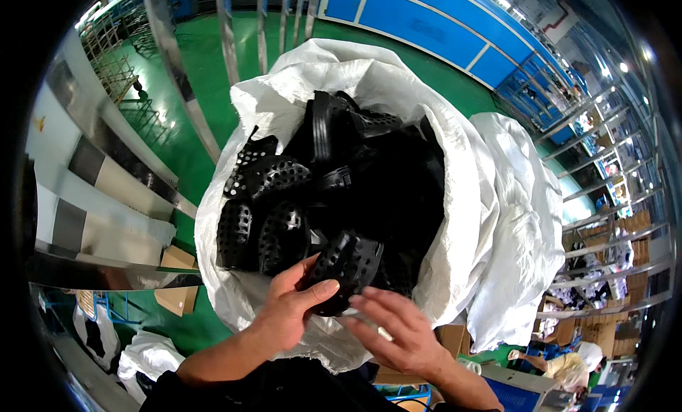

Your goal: The person organizes perforated plastic shoe parts by hand, turning and arranging them inside a large white sack.

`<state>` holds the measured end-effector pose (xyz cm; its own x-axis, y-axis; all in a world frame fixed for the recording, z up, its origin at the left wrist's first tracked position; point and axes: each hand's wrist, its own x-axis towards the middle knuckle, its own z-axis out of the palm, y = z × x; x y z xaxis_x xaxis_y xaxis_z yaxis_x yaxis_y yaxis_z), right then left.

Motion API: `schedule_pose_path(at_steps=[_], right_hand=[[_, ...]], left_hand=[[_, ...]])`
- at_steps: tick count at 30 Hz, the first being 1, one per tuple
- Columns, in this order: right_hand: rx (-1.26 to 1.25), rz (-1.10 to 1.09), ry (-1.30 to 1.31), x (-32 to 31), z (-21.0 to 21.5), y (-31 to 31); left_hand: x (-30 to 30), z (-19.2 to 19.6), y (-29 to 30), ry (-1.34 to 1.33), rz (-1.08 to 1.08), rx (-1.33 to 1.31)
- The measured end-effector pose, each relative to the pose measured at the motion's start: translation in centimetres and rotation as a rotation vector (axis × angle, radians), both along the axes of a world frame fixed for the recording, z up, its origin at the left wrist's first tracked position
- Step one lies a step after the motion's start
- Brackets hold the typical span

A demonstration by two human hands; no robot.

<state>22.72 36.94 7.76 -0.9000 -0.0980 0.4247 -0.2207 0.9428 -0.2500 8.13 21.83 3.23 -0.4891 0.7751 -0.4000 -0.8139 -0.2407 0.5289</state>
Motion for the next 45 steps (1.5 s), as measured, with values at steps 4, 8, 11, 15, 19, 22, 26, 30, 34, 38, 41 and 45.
schedule_pose_path(at_steps=[4, 8, 11, 15, 19, 22, 26, 30, 34, 38, 41, 45], right_hand=[[-0.225, -0.127, -0.173, -0.5, 4.0, 1.9], [-0.418, -0.045, -0.652, -0.3, 4.9, 4.2], [-0.411, -0.136, -0.621, 1.5, 4.7, 4.2], [-0.633, -0.741, -0.571, 1.4, 3.6, 1.8], [-0.459, -0.661, -0.474, -1.2, -0.2, -1.0], [-0.415, -0.716, -0.477, -1.8, -1.7, -2.5], [-0.376, -0.768, -0.433, -3.2, -5.4, -4.0], [-0.126, -0.547, -0.544, -3.5, -8.3, -4.7], [-0.206, -0.568, -0.408, -2.9, -3.4, 0.5], [0.206, -0.451, -0.26, -6.0, -2.2, 7.4], [0.535, -0.318, -0.25, -6.6, -5.0, 10.9], [0.218, -0.237, -0.171, -6.4, -3.8, 10.7]], left_hand=[[-1.1, -0.5, -0.3, 0.463, -0.277, -0.166], [-2.1, 1.4, 0.5, 0.829, -0.551, -0.02], [-0.7, 2.7, -1.1, 0.972, -0.593, -0.409], [0.9, -1.8, -5.6, 1.678, -0.419, -0.602], [0.8, -4.3, -5.0, 1.729, -0.564, -0.733], [1.5, -5.8, -4.3, 1.697, -0.58, -0.793], [2.2, -6.6, -2.9, 1.773, -0.513, -0.911], [2.2, -6.2, -3.1, 1.826, -0.43, -0.959], [2.0, -6.1, -4.0, 1.754, -0.656, -1.046], [2.2, -3.5, -3.7, 1.856, -0.639, -1.02], [2.3, -0.8, -3.3, 1.85, -0.687, -0.929], [1.8, -0.2, -3.5, 1.53, -0.656, -0.638]])
